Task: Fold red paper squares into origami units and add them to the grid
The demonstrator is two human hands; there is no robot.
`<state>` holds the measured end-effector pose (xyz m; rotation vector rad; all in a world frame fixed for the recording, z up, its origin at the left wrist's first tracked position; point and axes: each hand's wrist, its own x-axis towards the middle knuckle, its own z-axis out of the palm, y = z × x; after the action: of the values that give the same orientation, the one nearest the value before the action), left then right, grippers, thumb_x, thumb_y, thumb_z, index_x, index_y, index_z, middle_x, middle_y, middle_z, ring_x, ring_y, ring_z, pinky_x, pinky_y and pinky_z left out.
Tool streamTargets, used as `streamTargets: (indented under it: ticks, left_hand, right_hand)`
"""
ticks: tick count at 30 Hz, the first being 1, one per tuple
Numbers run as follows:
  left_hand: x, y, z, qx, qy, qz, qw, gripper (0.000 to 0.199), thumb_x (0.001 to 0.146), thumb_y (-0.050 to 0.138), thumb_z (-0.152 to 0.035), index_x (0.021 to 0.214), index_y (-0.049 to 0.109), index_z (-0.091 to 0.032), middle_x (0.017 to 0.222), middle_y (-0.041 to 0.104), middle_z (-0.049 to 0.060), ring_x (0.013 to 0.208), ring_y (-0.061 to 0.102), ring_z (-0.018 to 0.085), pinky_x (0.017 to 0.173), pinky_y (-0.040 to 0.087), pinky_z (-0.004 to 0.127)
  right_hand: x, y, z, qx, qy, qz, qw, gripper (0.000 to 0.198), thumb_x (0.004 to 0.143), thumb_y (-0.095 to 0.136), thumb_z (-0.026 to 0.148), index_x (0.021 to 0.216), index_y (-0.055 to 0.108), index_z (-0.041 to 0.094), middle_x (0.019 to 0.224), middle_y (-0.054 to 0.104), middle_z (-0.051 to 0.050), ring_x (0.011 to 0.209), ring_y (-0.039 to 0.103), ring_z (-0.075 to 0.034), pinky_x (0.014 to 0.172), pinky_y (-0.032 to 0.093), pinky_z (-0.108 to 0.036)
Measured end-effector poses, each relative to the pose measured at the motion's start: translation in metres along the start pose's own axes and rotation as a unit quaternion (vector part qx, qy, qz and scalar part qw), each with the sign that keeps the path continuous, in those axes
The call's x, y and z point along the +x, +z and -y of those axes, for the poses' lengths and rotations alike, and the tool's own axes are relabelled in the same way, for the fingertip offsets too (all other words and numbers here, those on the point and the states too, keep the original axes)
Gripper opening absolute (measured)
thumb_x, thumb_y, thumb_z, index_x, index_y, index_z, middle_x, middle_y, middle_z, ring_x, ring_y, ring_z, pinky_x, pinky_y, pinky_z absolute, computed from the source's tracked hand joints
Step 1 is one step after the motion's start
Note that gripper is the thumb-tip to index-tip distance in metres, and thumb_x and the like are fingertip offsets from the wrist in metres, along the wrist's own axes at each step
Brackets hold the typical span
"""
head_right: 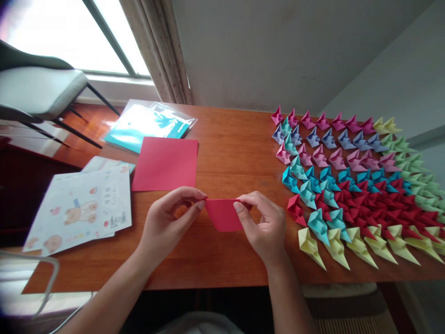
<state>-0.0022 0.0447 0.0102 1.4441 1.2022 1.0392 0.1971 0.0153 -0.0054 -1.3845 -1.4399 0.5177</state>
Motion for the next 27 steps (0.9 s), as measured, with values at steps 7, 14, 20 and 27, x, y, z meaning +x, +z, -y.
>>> streamTargets:
  ticks: [7,14,20,27]
  left_hand:
    - [-0.0005,-0.0002,0.0020,0.106,0.040,0.010,0.994,0.006,0.089,0.064,-0.018,0.089,0.069,-0.021,0.086,0.073,0.002,0.079,0.066,0.016,0.075,0.052,0.026]
    - [-0.0006,0.0016,0.0048,0.108,0.011,0.053,0.993,0.003,0.089,0.064,-0.019,0.089,0.067,-0.020,0.086,0.072,0.001,0.074,0.066,0.014,0.067,0.050,0.023]
    - [0.0008,0.0017,0.0101,0.193,0.022,0.090,0.977,0.007,0.088,0.063,-0.018,0.091,0.067,-0.022,0.084,0.074,0.001,0.069,0.065,0.014,0.063,0.047,0.024]
    - [0.0017,-0.0010,0.0045,0.211,0.036,0.073,0.974,0.010,0.090,0.062,-0.023,0.084,0.069,-0.021,0.084,0.072,0.003,0.075,0.064,0.017,0.064,0.045,0.025]
  right_hand:
    - [0.0008,-0.0028,0.0046,-0.077,-0.071,0.003,0.995,0.008,0.088,0.068,0.016,0.089,0.068,0.024,0.080,0.069,-0.002,0.068,0.064,-0.017,0.059,0.054,-0.029]
    - [-0.0023,-0.0030,0.0001,-0.110,-0.134,-0.015,0.985,0.018,0.087,0.068,0.010,0.097,0.068,0.026,0.084,0.071,-0.002,0.076,0.067,-0.019,0.065,0.056,-0.032]
    - [-0.0019,-0.0027,-0.0007,-0.127,-0.170,-0.012,0.977,0.023,0.087,0.067,0.007,0.100,0.067,0.026,0.085,0.071,-0.003,0.079,0.066,-0.020,0.072,0.056,-0.036]
    - [-0.0003,0.0004,0.0007,-0.069,-0.088,-0.103,0.988,0.010,0.090,0.066,0.016,0.091,0.068,0.026,0.079,0.068,-0.002,0.074,0.065,-0.019,0.066,0.053,-0.033]
